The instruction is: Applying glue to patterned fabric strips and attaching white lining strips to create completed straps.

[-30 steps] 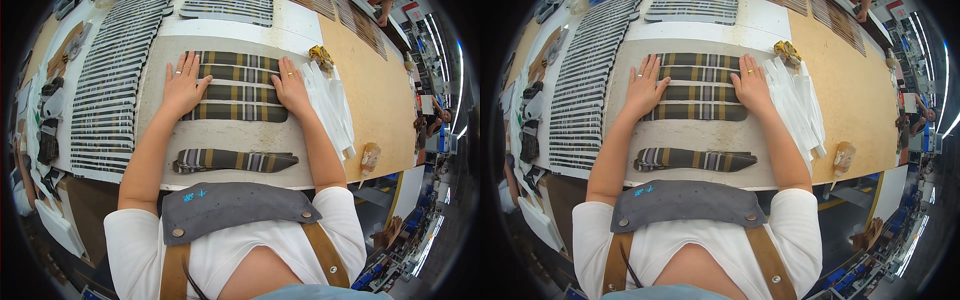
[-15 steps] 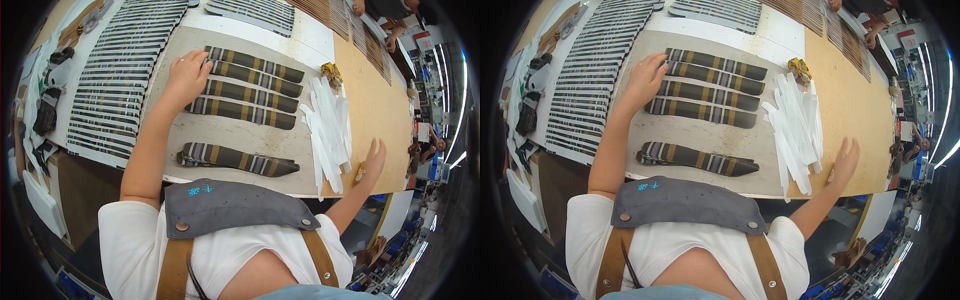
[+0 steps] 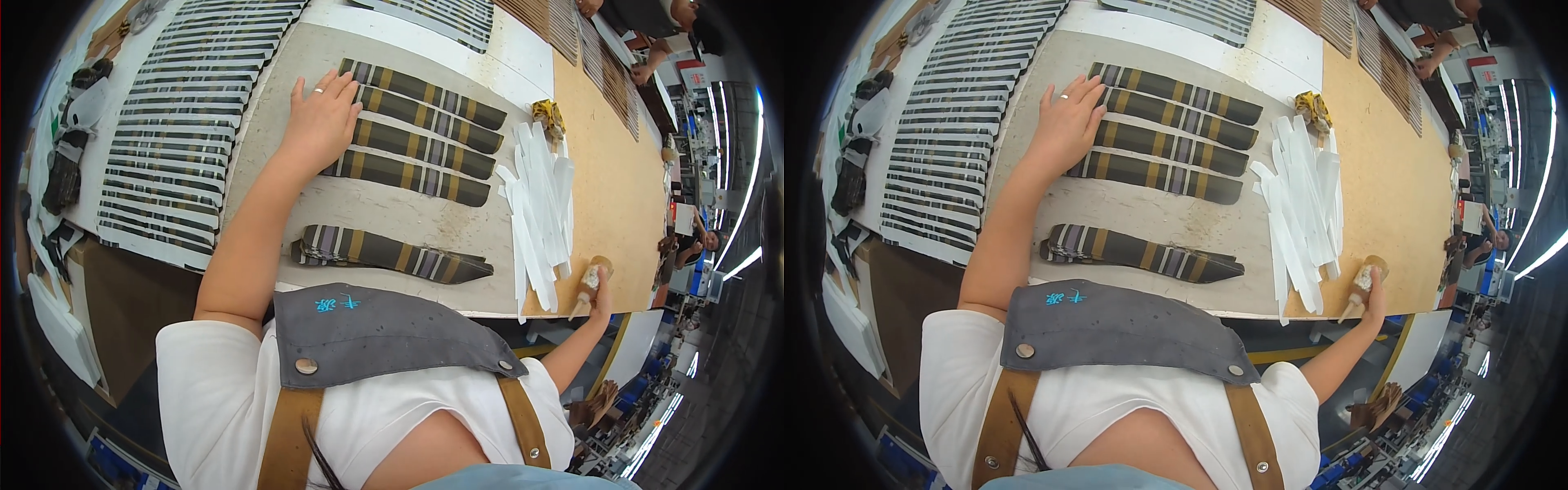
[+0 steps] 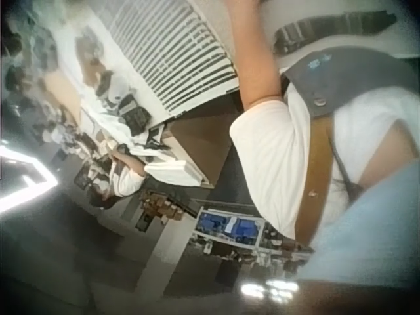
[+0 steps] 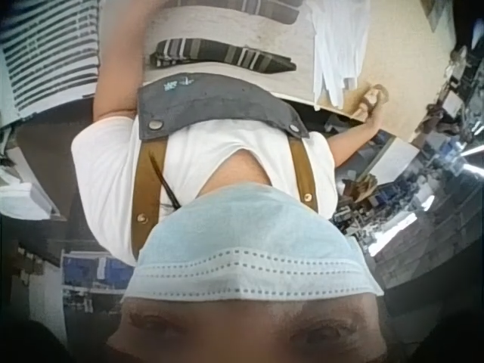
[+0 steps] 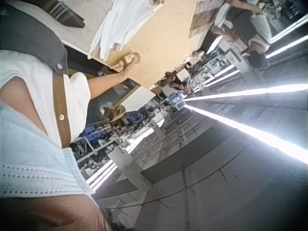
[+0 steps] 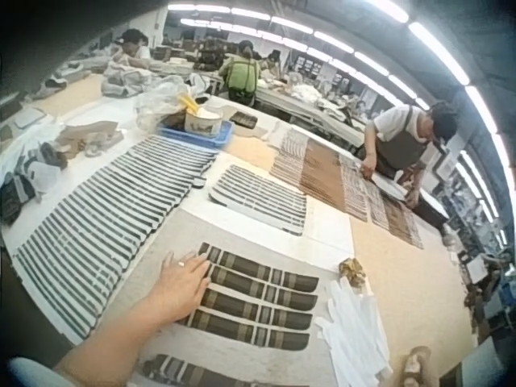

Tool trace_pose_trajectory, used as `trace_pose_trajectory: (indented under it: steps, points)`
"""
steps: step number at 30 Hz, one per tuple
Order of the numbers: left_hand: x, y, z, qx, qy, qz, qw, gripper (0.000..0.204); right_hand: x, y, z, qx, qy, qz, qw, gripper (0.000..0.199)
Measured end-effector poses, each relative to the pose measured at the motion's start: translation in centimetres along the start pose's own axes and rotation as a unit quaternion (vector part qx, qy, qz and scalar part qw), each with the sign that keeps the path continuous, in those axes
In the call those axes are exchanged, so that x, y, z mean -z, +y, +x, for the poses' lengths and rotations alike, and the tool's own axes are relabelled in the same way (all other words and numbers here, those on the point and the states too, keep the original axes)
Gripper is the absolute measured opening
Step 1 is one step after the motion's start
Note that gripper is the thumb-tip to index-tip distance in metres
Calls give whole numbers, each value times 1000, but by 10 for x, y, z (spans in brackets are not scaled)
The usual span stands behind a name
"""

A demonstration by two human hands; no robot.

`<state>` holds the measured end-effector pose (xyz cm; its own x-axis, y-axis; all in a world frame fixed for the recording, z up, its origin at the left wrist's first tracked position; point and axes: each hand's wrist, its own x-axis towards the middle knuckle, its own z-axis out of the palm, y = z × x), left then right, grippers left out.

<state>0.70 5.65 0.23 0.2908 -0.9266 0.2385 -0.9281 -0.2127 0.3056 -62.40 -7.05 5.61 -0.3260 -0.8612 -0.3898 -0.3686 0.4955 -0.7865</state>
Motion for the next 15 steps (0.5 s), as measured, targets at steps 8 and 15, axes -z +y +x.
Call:
trace_pose_trajectory:
  steps: [8, 15]
  points:
    - [-2, 0, -1, -7, 6, 7, 1000, 34, -129, -103, -25, 159, -358, 389, 834, 75]
    - [-2, 0, 0, -30, 22, -21, 999, 32, -296, -185, -73, 211, -378, 349, 831, 74]
